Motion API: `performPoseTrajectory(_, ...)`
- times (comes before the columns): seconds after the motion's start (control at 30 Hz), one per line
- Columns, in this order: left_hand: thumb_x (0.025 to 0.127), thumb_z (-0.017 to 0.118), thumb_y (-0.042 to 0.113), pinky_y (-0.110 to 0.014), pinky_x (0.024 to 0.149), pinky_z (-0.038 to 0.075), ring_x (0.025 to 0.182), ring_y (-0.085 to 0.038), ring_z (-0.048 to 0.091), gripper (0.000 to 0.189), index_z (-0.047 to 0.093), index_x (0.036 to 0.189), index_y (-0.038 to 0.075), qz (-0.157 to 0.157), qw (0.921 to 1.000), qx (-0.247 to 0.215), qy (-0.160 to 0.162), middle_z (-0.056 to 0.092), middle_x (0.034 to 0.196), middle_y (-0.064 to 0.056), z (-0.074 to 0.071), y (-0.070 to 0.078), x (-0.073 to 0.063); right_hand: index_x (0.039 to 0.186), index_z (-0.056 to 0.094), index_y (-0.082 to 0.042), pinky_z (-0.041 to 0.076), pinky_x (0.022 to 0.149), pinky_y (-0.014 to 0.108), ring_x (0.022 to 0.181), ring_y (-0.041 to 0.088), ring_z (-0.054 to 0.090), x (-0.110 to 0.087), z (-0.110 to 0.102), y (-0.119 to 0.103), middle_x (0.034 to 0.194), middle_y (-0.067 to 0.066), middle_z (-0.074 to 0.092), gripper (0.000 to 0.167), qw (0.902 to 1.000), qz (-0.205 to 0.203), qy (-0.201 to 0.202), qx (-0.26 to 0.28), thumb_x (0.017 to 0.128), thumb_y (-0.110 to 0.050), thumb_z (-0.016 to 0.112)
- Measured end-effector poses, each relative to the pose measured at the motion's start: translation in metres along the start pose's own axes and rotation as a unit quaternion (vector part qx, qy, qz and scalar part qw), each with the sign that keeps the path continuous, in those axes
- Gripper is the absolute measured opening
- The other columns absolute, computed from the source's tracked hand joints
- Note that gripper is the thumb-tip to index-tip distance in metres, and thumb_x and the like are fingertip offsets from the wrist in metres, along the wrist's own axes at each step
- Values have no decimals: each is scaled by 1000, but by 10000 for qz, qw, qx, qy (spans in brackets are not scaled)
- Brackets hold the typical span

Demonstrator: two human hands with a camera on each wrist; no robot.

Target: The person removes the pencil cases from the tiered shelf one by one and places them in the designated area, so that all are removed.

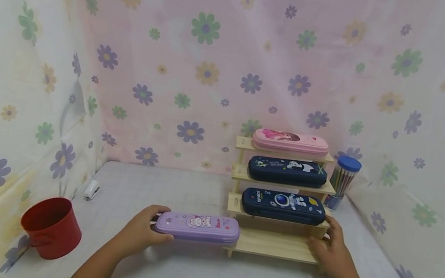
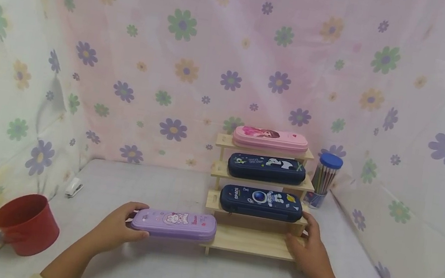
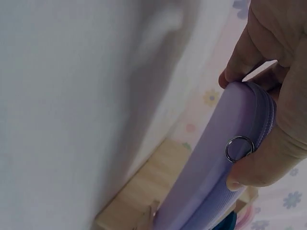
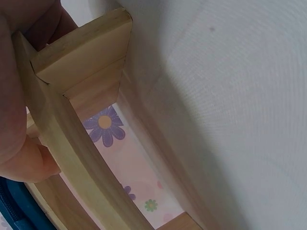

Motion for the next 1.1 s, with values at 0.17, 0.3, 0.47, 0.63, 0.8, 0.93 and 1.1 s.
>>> performPoseTrajectory(0.17,73,97,32,-48,106,55,130,-33,61,86,55,146,11,-30,9997,208,143,57,147,-12,-15,-15,5,168,-9,-26,27,105,87,145,67,27,1,0,-3,166,38,17,103,10000,56,-37,-60,100,-54,64)
performPoseTrajectory(0.3,75,96,36,-50,111,51,135,-35,58,91,51,149,10,-64,9991,340,241,54,151,-15,-24,-22,11,168,-9,-26,27,105,86,145,66,27,2,1,-4,166,38,17,104,9999,94,-40,-99,100,-55,64)
performPoseTrajectory(0.47,77,94,36,-53,112,49,138,-40,55,93,47,152,9,-138,9980,551,272,50,155,-18,-33,-25,21,168,-9,-26,28,105,86,146,65,27,3,0,-5,167,36,16,103,9999,91,-40,-91,101,-53,64)
performPoseTrajectory(0.63,80,92,36,-56,113,47,139,-43,54,92,45,153,7,-186,9972,670,275,48,156,-21,-37,-32,34,168,-8,-26,28,106,85,146,64,27,2,0,-2,168,36,16,102,10000,58,-14,-54,101,-54,64)
performPoseTrajectory(0.8,80,92,39,-59,117,42,141,-43,51,94,44,154,4,-213,9963,791,276,47,156,-22,-39,-40,48,168,-7,-24,27,108,84,146,64,28,0,1,2,167,37,17,103,10000,49,5,-30,101,-53,64)
performPoseTrajectory(0.93,81,91,39,-60,119,38,142,-43,48,95,44,154,2,-204,9948,953,308,47,156,-23,-41,-46,61,168,-8,-25,25,108,85,147,65,26,0,2,2,167,37,16,103,10000,65,9,-30,101,-53,64)
performPoseTrajectory(1.1,81,91,39,-60,122,34,144,-44,45,95,43,154,0,-246,9939,1039,269,47,156,-25,-44,-49,76,168,-9,-27,24,108,86,148,64,23,1,1,-1,168,35,14,104,9999,162,-10,-45,100,-55,64)
Point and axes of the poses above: each hand's wrist, its own x-axis towards the middle knuckle, its own z-axis out of the palm, y = z × x, the point moved 1 cm from there along x, towards the middle knuckle
